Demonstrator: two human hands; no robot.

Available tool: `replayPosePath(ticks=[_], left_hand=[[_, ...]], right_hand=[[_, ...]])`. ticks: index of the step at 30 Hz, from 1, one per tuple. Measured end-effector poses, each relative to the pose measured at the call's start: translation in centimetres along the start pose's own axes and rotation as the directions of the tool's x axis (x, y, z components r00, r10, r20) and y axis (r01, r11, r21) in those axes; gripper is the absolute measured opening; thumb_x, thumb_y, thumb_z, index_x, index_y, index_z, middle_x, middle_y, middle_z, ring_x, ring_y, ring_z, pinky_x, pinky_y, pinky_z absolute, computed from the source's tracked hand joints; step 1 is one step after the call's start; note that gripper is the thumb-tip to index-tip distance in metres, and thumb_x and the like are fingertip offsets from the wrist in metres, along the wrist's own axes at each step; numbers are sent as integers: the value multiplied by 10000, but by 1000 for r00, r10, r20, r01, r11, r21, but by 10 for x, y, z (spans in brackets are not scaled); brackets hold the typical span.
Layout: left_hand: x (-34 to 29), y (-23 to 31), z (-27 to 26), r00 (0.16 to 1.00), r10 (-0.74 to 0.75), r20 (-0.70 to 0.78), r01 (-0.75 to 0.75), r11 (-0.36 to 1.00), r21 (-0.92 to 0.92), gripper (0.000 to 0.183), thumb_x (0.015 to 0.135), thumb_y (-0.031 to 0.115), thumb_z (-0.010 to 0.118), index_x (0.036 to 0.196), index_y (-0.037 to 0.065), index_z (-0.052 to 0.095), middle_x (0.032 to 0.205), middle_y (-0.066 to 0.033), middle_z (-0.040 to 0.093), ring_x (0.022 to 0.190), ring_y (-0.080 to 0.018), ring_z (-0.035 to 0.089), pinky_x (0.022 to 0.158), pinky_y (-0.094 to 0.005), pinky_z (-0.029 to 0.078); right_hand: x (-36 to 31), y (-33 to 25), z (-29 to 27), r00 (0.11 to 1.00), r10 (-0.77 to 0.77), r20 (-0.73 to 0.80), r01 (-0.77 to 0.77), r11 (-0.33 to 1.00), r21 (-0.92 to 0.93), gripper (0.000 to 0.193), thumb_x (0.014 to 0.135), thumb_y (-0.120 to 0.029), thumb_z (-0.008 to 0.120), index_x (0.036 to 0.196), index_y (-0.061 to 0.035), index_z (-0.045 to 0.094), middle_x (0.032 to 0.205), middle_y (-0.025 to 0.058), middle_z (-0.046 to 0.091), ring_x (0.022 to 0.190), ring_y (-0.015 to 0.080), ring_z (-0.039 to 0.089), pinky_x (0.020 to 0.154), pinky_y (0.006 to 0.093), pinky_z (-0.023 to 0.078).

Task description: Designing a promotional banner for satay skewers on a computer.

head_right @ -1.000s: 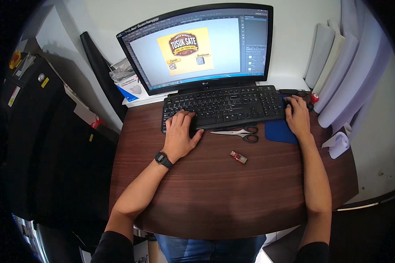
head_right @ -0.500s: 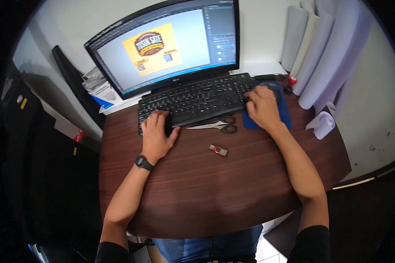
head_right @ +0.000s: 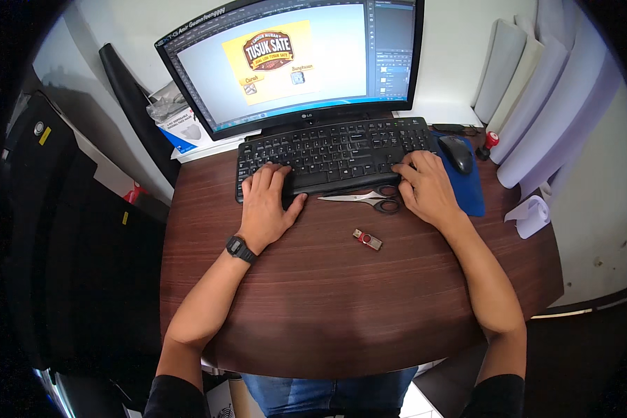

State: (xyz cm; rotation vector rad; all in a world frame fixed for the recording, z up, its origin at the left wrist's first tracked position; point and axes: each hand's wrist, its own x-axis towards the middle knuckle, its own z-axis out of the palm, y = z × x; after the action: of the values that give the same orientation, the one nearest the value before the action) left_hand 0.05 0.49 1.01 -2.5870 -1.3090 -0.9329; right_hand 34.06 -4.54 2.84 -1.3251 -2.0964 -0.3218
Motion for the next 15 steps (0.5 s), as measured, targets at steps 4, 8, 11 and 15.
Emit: replayPosePath(ticks=[4, 8, 11, 15], left_hand=[[-1, 0, 1, 1000, 10, -12, -10, 1000, -6, 601, 891, 321, 789, 1369, 17, 591, 1345, -146, 580, 1329, -323, 503, 1090, -452, 355], [0, 0, 2, 1000, 0, -7, 0, 1000, 4, 604, 890, 322, 790, 1371, 17, 591, 1353, -144, 577, 1322, -316, 505, 1085, -450, 356], [-1, -1, 3, 1000, 0, -8, 0, 1000, 18, 600, 892, 325, 788, 1369, 15, 593, 1353, -142, 580, 1315, -312, 507, 1081, -449, 356], [0, 1, 3, 1000, 5, -13, -5, 1000, 10, 590, 896, 323, 784, 1362, 13, 599, 1344, -139, 584, 1314, -312, 508, 1079, -445, 357]], right_hand=[[-1, 3, 0, 1000, -3, 7, 3, 1000, -6, 246, 822, -34, 604, 1023, -3, 743, 1042, 125, 621, 1025, 321, 588, 924, 429, 461], [0, 1, -2, 1000, 17, -8, -17, 1000, 0, 252, 822, -28, 604, 1047, -3, 715, 1043, 132, 619, 1019, 330, 593, 928, 436, 463], [0, 1, 0, 1000, 9, 7, -9, 1000, 1, 263, 822, -25, 603, 1067, -4, 698, 1043, 135, 618, 1019, 331, 595, 926, 438, 465], [0, 3, -3, 1000, 2, 3, -2, 1000, -7, 265, 827, -23, 603, 1073, -4, 698, 1048, 133, 619, 1025, 331, 597, 924, 439, 469]])
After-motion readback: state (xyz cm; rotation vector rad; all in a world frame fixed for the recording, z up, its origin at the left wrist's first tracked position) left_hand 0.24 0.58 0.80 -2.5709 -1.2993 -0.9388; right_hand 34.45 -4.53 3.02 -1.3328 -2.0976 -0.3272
